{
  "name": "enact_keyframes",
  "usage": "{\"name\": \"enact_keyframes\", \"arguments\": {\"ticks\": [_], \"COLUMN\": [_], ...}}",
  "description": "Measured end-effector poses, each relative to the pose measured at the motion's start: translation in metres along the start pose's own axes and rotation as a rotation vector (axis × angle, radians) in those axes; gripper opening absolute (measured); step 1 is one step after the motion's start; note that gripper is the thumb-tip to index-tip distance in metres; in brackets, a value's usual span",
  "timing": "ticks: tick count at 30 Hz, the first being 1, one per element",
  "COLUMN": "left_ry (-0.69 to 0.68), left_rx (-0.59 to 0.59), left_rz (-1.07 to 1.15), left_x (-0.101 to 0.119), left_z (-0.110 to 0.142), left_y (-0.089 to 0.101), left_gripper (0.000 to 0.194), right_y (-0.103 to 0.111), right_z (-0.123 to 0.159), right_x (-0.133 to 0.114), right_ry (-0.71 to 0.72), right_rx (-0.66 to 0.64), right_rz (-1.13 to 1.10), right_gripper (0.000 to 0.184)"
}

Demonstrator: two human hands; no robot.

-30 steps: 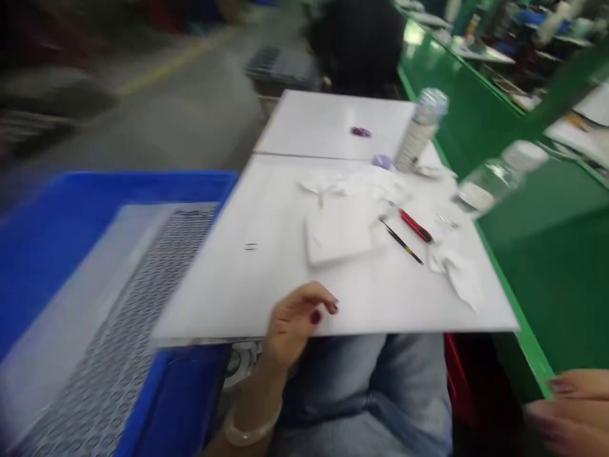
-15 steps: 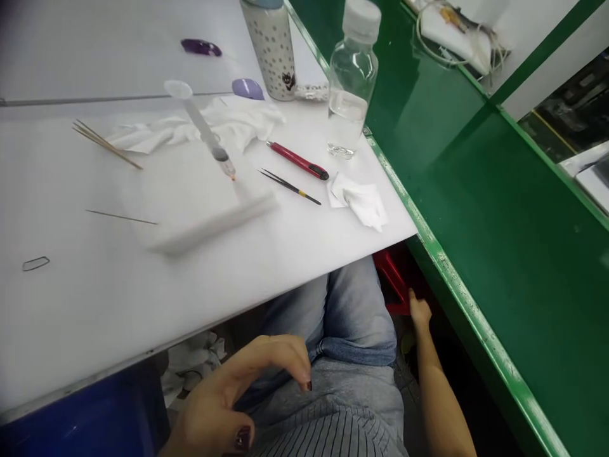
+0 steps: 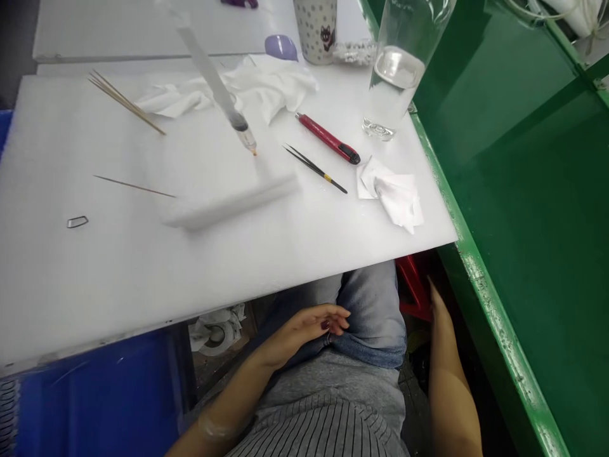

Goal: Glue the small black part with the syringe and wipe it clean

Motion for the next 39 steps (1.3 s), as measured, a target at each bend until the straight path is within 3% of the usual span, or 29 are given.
{"name": "enact_keyframes", "arguments": {"ticks": [2,5,9,12,15,18,23,28,31,35,39], "left_ry": [0.060,0.088,0.003,-0.131,-0.173,-0.147,-0.172,-0.182,-0.159,-0.146,-0.143], "left_rx": [0.028,0.063,0.086,0.167,0.308,0.345,0.306,0.330,0.345,0.428,0.522], "left_rz": [0.013,0.048,0.161,0.314,0.353,0.326,0.324,0.320,0.275,0.258,0.281], "left_x": [-0.009,-0.023,-0.030,-0.023,-0.021,-0.022,-0.015,-0.009,-0.008,-0.007,-0.006], "left_z": [-0.019,-0.041,-0.054,-0.050,-0.042,-0.037,-0.033,-0.029,-0.026,-0.027,-0.028], "left_y": [-0.006,-0.017,-0.032,-0.023,0.001,0.013,0.013,0.018,0.017,0.019,0.023], "left_gripper": [0.041,0.044,0.068,0.072,0.066,0.058,0.052,0.053,0.057,0.051,0.038], "right_y": [0.006,0.015,0.002,-0.022,-0.047,-0.061,-0.085,-0.095,-0.089,-0.094,-0.104], "right_z": [0.025,0.092,0.195,0.240,0.247,0.236,0.215,0.224,0.224,0.224,0.235], "right_x": [0.014,0.023,-0.028,-0.062,-0.078,-0.095,-0.127,-0.142,-0.133,-0.104,-0.096], "right_ry": [-0.076,-0.105,0.293,0.532,0.686,0.819,0.899,1.009,0.894,0.606,0.587], "right_rx": [0.026,0.053,-0.016,-0.051,-0.219,-0.353,-0.442,-0.471,-0.526,-0.704,-0.805], "right_rz": [-0.029,-0.104,0.138,0.369,0.379,0.305,0.370,0.425,0.249,0.067,0.091], "right_gripper": [0.052,0.086,0.101,0.102,0.088,0.065,0.060,0.039,0.040,0.063,0.077]}}
Point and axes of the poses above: each hand's wrist, its own z-axis away from the middle knuckle, its own y-axis out of the back of the hand, x = y × z, the point moved 10 cm from there along -z, towards the middle knuckle, and after that the axes turned 1 degree about y, right-handed, at the moved point
